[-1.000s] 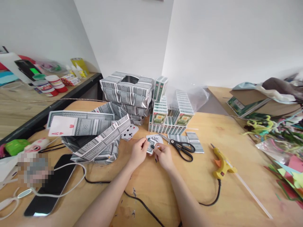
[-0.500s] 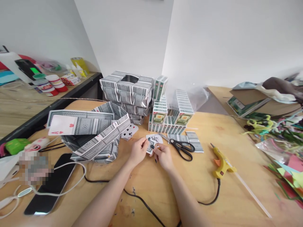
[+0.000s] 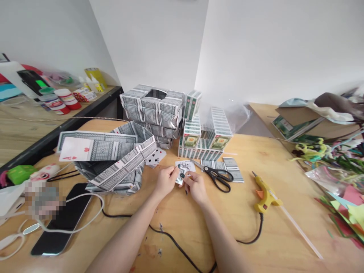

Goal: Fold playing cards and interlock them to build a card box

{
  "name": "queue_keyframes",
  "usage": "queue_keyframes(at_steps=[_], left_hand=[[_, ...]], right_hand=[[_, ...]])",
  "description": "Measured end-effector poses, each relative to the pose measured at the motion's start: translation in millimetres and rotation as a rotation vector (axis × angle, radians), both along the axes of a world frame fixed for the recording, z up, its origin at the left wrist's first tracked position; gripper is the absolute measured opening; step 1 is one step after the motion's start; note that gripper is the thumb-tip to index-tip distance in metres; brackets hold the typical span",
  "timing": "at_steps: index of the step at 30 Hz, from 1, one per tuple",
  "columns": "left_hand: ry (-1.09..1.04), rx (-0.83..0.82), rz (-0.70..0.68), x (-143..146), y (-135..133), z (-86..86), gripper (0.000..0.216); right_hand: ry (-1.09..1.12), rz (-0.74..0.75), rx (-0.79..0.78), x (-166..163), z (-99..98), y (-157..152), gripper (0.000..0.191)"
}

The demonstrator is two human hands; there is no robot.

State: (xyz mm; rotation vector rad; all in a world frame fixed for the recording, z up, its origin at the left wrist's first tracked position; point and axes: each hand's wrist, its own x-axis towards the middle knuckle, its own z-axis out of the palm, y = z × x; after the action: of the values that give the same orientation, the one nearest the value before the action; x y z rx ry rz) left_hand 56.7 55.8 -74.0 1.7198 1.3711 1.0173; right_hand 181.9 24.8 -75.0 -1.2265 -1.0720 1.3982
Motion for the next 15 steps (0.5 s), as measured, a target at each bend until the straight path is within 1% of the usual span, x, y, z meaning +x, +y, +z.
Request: queue_keyframes(at_steps=[2,7,15], left_hand=[[-0.006,-0.006,0.014,0.7,-0.6,-1.7,0.037],[-0.030,-0.004,-0.063,1.7,-4.7,-3.2,0.033],[-0.074,-0.043,-0.107,2.5,-12.5,1.4,0.040]], right_hand=[[-0.008,-0.020,0.010,1.3,-0.4,0.4,0.023],[0.009,-0.096,0.022,4.9,-3.6,2.4,0.023],[0.065,-0.059,0.047,3.7,-8.9,2.8,0.023]])
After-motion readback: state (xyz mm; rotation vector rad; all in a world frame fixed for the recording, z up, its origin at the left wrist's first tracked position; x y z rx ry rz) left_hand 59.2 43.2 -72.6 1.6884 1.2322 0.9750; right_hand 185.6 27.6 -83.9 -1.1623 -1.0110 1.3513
